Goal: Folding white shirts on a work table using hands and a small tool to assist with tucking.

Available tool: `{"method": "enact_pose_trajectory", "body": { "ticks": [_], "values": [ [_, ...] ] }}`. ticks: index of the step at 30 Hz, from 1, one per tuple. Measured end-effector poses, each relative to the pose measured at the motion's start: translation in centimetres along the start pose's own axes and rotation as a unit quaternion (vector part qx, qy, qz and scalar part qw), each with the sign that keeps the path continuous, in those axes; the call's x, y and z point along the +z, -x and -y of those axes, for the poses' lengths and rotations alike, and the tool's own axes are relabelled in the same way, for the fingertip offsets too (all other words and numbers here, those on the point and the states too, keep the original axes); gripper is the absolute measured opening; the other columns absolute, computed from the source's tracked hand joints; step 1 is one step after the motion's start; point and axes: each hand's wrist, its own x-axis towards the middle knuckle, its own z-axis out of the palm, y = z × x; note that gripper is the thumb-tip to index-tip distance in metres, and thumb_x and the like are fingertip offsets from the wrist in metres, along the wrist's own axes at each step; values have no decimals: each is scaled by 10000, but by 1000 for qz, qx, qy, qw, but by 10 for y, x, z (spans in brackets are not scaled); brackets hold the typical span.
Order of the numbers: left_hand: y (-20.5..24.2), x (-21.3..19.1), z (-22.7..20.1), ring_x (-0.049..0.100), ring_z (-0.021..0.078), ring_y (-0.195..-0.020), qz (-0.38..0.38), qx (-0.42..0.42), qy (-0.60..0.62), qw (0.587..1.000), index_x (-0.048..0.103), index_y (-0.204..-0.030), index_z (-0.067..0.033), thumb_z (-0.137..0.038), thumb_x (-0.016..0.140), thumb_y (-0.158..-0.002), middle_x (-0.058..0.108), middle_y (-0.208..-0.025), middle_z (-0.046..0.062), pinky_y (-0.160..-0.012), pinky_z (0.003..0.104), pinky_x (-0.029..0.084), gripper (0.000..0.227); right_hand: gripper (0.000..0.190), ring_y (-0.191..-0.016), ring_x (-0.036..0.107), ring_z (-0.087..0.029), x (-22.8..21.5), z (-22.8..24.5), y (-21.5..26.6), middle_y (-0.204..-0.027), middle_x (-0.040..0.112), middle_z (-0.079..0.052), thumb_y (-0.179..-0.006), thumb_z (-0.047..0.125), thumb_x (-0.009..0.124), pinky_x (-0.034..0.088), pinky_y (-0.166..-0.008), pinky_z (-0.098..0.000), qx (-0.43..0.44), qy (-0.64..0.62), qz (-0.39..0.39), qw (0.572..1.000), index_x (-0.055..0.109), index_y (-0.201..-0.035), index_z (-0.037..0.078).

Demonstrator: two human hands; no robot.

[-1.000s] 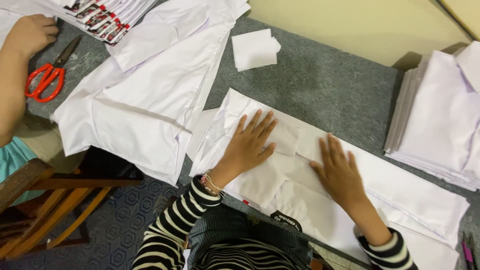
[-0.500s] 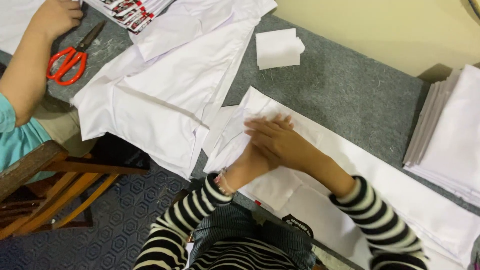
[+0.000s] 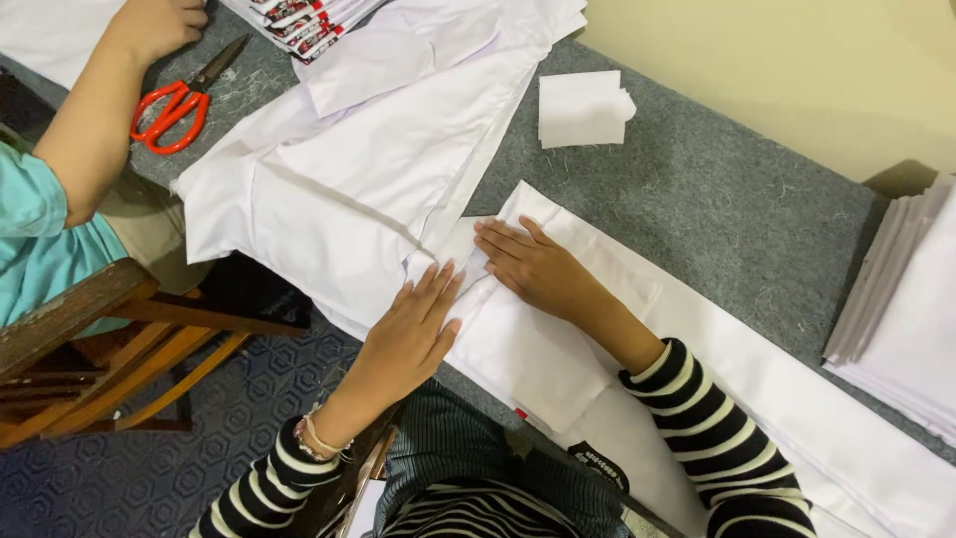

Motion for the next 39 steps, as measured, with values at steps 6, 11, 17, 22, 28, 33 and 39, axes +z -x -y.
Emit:
{"method": "enact_pose_trajectory", "body": {
  "ticks": [6, 11, 17, 22, 28, 33, 39],
  "values": [
    [-1, 12, 7, 246, 314, -1510, 13, -22, -1, 1000, 275, -1590, -52, -351, 313, -1090, 306, -1627, 179, -1198, 506, 153, 584, 428, -1499, 342, -131, 23, -2, 8, -1571, 463, 1, -1128, 369, 348, 128, -1230, -412, 20, 22, 12, 999, 481, -1486, 175],
    [-3, 22, 10, 244, 294, -1516, 21, -29, -30, 999, 352, -1552, -41, -353, 294, -1097, 291, -1641, 164, -1204, 505, 158, 554, 404, -1487, 371, -157, 25, 5, 7, -1546, 495, -39, -1117, 323, 402, 153, -1223, -442, 26, 39, 2, 999, 513, -1462, 145],
    [1, 19, 13, 246, 291, -1515, 21, -14, -19, 999, 341, -1561, -39, -315, 272, -1095, 296, -1639, 166, -1203, 495, 143, 545, 377, -1467, 413, -190, 25, 11, 6, -1534, 516, -69, -1103, 282, 454, 266, -1202, -452, 37, -4, -19, 999, 560, -1422, 111],
    [17, -1, 7, 314, 297, -1486, 20, -3, 6, 1000, 376, -1533, -23, -301, 334, -1086, 370, -1593, 187, -1206, 480, 167, 528, 369, -1448, 441, -213, 15, 13, 7, -1523, 529, -92, -1094, 255, 482, 300, -1188, -462, 35, -22, -42, 998, 575, -1413, 95],
    [33, 6, 11, 287, 339, -1490, -26, 27, -5, 999, 393, -1526, -24, -237, 350, -1085, 347, -1618, 158, -1184, 487, 231, 491, 369, -1444, 447, -207, 18, 14, 6, -1522, 535, -87, -1079, 240, 516, 292, -1195, -451, 42, -13, -47, 998, 591, -1408, 91],
    [31, 12, 15, 256, 288, -1516, -45, 28, -39, 998, 419, -1518, -44, -253, 363, -1082, 363, -1625, 95, -1208, 466, 178, 487, 367, -1432, 460, -206, 11, 14, 5, -1508, 546, -93, -1079, 245, 518, 316, -1183, -455, 43, -19, -43, 998, 599, -1401, 91],
    [27, 10, 9, 297, 305, -1510, -62, 17, -58, 996, 557, -1400, -28, -279, 419, -1065, 491, -1535, 110, -1194, 513, 202, 441, 372, -1447, 441, -200, 14, 14, 5, -1527, 527, -80, -1082, 245, 505, 283, -1200, -446, 54, -31, -26, 998, 594, -1411, 97]
  ]
}}
